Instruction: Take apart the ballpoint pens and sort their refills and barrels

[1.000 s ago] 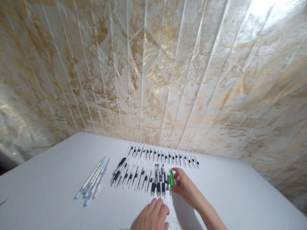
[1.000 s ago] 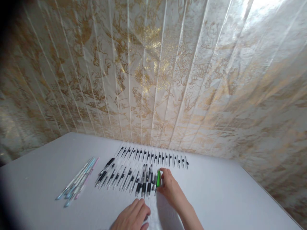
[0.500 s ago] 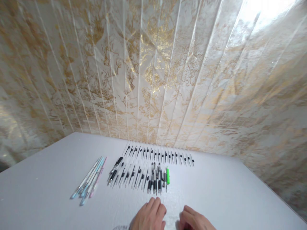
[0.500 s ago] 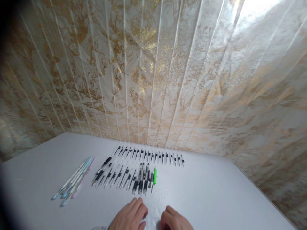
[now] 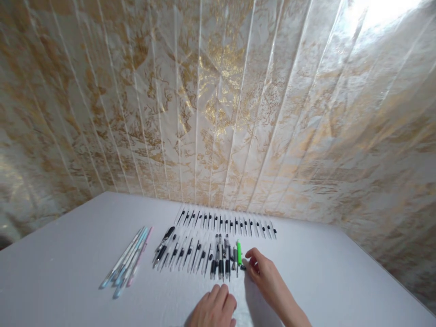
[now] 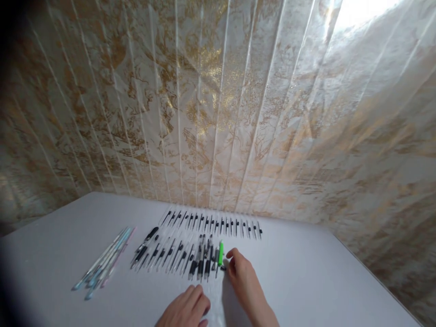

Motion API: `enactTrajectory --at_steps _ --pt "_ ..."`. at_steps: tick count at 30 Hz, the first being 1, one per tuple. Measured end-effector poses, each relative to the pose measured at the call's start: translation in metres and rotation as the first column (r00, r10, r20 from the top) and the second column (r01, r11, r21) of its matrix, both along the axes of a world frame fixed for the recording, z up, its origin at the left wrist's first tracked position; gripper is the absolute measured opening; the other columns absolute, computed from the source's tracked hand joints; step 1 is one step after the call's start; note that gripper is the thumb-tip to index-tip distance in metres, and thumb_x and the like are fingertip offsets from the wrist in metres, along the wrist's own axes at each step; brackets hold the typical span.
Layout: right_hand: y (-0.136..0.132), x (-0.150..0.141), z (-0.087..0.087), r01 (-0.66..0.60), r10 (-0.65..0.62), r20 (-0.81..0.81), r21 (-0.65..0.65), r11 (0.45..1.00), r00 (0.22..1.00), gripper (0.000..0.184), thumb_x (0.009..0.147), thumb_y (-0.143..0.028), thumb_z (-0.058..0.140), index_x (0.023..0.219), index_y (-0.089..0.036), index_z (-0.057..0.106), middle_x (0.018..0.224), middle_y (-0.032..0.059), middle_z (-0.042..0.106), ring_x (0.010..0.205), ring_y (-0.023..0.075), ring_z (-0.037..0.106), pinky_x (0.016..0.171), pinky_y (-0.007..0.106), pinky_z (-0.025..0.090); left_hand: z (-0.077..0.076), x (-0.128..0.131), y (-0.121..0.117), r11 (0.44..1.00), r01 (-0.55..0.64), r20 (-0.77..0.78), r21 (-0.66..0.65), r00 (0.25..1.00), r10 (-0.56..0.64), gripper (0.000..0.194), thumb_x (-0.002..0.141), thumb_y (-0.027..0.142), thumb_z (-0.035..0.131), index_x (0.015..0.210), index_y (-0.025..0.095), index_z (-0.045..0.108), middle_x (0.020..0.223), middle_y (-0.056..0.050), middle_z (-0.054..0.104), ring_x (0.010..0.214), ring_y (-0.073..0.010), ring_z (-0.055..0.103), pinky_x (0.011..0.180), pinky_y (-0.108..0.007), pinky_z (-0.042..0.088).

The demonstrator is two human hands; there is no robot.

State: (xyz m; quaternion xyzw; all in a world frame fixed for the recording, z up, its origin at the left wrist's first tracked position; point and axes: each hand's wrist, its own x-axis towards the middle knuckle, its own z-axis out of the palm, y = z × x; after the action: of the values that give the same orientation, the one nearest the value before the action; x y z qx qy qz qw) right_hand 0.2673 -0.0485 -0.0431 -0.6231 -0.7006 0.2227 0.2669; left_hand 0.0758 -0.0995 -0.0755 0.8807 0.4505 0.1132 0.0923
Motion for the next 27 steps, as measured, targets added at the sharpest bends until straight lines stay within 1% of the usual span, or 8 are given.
enactTrajectory --at_steps 5,9,12,15,19,22,24,27 --pt "-0.002 0.001 0.001 -0.049 0.049 -0.014 -0.058 0.997 0.999 0.030 0.069 -0.006 0.044 0.094 -0.021 0.049 0.072 -0.0008 0.061 0.064 0.0172 0.057 0.063 0.025 0.040 0.008 0.001 -0.002 0.999 -0.003 0.006 -0.042 1.000 0.003 0.017 0.081 0.010 0.065 0.094 0.021 0.061 0.099 -0.002 0.065 0.089 -0.0214 0.058 0.071 -0.030 0.042" --pt "0.000 -0.003 0.002 -0.046 0.045 -0.029 -0.057 0.997 0.999 0.030 0.066 -0.006 0.044 0.092 -0.022 0.048 0.070 -0.0016 0.060 0.064 0.0169 0.055 0.062 0.025 0.039 0.006 0.003 -0.003 0.998 -0.012 -0.005 -0.063 1.000 0.011 0.019 0.081 0.009 0.065 0.096 0.021 0.062 0.100 -0.003 0.065 0.091 -0.0216 0.058 0.073 -0.030 0.042" --pt "0.001 -0.005 0.000 -0.044 0.043 -0.052 -0.035 0.998 0.998 0.030 0.067 -0.006 0.043 0.092 -0.022 0.046 0.068 -0.0024 0.058 0.063 0.0173 0.055 0.062 0.025 0.038 0.005 0.005 -0.001 0.992 -0.036 -0.041 -0.121 0.999 0.031 0.023 0.078 0.008 0.066 0.098 0.020 0.062 0.102 -0.004 0.064 0.094 -0.0233 0.057 0.075 -0.031 0.042" --pt "0.001 -0.005 -0.003 -0.043 0.042 -0.073 -0.016 0.999 0.996 0.029 0.068 -0.008 0.043 0.092 -0.022 0.045 0.067 -0.0029 0.058 0.063 0.0172 0.053 0.062 0.026 0.037 0.008 0.006 0.001 0.984 -0.043 -0.051 -0.175 0.998 0.034 0.024 0.078 0.008 0.065 0.098 0.020 0.062 0.103 -0.005 0.063 0.095 -0.0240 0.056 0.077 -0.032 0.042" --pt "0.002 -0.002 -0.006 -0.048 0.046 -0.106 -0.016 0.999 0.993 0.029 0.068 -0.010 0.044 0.093 -0.022 0.046 0.066 -0.0032 0.057 0.061 0.0170 0.051 0.061 0.027 0.036 0.011 0.005 0.001 0.983 -0.041 -0.048 -0.181 0.998 0.033 0.023 0.079 0.008 0.063 0.099 0.021 0.062 0.104 -0.005 0.063 0.094 -0.0237 0.056 0.077 -0.031 0.042" --pt "0.002 0.000 -0.008 -0.056 0.050 -0.188 -0.025 0.998 0.981 0.028 0.067 -0.013 0.048 0.093 -0.022 0.048 0.066 -0.0038 0.057 0.061 0.0164 0.051 0.062 0.027 0.037 0.011 0.005 -0.003 0.988 -0.033 -0.033 -0.150 0.999 0.029 0.023 0.079 0.008 0.064 0.098 0.020 0.062 0.103 -0.006 0.064 0.095 -0.0242 0.057 0.077 -0.032 0.043" --pt "0.004 0.004 -0.010 -0.057 0.043 -0.282 -0.040 0.998 0.958 0.024 0.068 -0.017 0.052 0.091 -0.022 0.050 0.063 -0.0048 0.055 0.059 0.0155 0.050 0.060 0.027 0.037 0.016 0.004 -0.004 0.991 -0.007 0.000 -0.132 1.000 0.007 0.021 0.079 0.009 0.063 0.096 0.020 0.062 0.101 -0.005 0.064 0.093 -0.0238 0.058 0.075 -0.031 0.045" --pt "0.007 0.012 -0.015 -0.035 -0.008 -0.465 -0.083 0.996 0.885 0.021 0.070 -0.028 0.060 0.089 -0.021 0.053 0.061 -0.0054 0.051 0.053 0.0136 0.048 0.052 0.025 0.036 0.037 -0.008 0.006 0.993 -0.030 0.075 -0.111 0.996 0.038 0.021 0.079 0.008 0.061 0.095 0.020 0.060 0.100 -0.004 0.063 0.092 -0.0219 0.058 0.076 -0.030 0.046"
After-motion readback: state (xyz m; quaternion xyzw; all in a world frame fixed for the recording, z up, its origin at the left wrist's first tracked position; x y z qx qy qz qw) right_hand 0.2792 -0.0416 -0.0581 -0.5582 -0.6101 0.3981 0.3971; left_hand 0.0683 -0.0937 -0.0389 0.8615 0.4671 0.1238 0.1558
